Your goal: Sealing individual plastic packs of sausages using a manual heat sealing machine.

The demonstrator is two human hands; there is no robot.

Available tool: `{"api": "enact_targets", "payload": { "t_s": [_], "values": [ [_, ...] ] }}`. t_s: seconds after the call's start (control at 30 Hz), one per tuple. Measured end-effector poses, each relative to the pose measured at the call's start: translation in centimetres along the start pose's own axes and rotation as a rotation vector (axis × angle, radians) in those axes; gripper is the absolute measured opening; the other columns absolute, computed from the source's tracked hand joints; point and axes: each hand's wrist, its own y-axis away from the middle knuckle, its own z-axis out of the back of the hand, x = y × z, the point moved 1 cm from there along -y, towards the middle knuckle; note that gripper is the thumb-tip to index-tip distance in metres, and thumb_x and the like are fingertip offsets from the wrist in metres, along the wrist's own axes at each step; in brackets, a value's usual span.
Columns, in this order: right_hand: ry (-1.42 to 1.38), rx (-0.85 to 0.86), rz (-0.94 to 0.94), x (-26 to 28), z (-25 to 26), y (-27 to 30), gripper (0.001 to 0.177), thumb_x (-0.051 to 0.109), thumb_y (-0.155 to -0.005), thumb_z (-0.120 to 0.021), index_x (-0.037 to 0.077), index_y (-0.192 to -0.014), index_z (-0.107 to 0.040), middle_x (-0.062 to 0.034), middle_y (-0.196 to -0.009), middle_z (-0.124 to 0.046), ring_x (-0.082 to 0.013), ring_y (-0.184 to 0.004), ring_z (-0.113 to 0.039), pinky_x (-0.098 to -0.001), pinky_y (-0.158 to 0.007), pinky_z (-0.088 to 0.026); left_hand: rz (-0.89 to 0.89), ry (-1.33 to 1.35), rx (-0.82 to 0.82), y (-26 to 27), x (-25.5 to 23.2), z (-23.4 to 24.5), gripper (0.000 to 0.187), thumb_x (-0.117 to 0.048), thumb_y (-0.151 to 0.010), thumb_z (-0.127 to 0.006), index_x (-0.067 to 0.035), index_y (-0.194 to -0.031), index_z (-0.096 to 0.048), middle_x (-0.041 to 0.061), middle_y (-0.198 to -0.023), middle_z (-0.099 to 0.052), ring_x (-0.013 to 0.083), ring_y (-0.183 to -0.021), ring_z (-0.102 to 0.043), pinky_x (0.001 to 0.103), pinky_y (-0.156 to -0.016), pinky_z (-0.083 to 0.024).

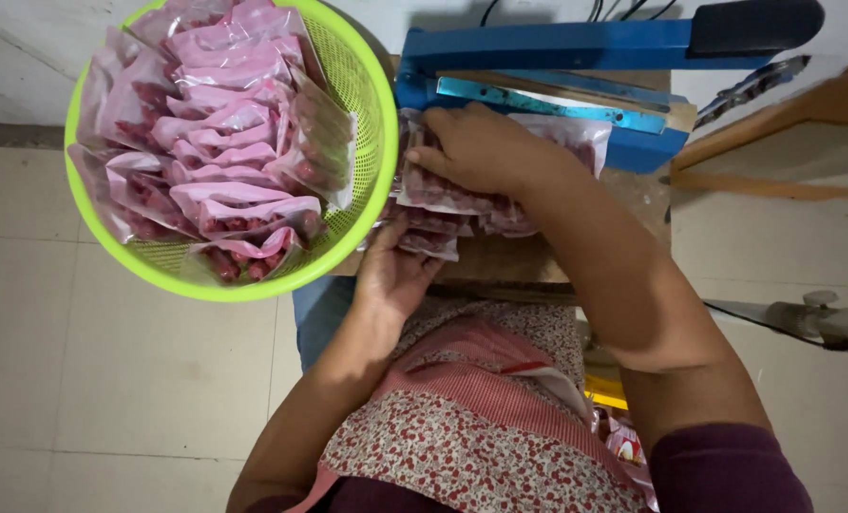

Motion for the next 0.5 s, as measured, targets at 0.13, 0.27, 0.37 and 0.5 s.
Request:
{"api": "enact_targets", "payload": {
  "t_s": [0.13, 0.27, 0.37, 0.5],
  "values": [
    [0.057, -0.02, 0.012, -0.5, -0.8, -0.5, 0.067, 0.06, -0.104, -0.043, 0.001, -0.13, -0.059, -0.0285, -0.114, -0.069, -0.0532, -0.114, -0.061, -0.062, -0.094, -0.05, 0.01, 0.045, -0.025, 0.0, 0.4, 0.8, 0.019, -0.017, -0.084, -0.077, -0.017, -0.099, -0.065, 0.001, -0.098, -0.072, 0.0252, -0.099, -0.069, 0.054, -0.101, -0.051],
    [0.059, -0.019, 0.019, 1.1, -0.3, 0.5, 0.068, 0.065, -0.098, -0.05, 0.003, -0.122, -0.065, -0.0259, -0.109, -0.07, -0.052, -0.11, -0.063, -0.0624, -0.093, -0.051, 0.006, 0.069, -0.034, 1.2, 1.0, 1.2, 0.014, -0.011, -0.086, -0.074, -0.016, -0.096, -0.067, 0.0, -0.094, -0.071, 0.0245, -0.099, -0.069, 0.055, -0.105, -0.05],
    [0.026, -0.035, 0.055, 2.1, -1.2, 1.7, 0.073, 0.072, -0.094, -0.048, 0.004, -0.114, -0.067, -0.0262, -0.105, -0.072, -0.0514, -0.105, -0.065, -0.0616, -0.092, -0.052, 0.003, 0.052, -0.074, 2.3, 1.3, 3.4, 0.01, -0.009, -0.087, -0.073, -0.014, -0.092, -0.067, 0.002, -0.09, -0.071, 0.0243, -0.095, -0.071, 0.054, -0.105, -0.052],
    [0.039, -0.071, 0.014, 5.3, -3.2, 4.1, 0.083, 0.076, -0.091, -0.049, 0.003, -0.127, -0.062, -0.0272, -0.112, -0.069, -0.0452, -0.111, -0.065, -0.0545, -0.092, -0.054, -0.018, 0.064, -0.121, 8.6, 0.5, 3.5, 0.018, -0.004, -0.081, -0.074, -0.009, -0.098, -0.068, 0.009, -0.098, -0.072, 0.0312, -0.097, -0.068, 0.051, -0.098, -0.053]
  ]
}}
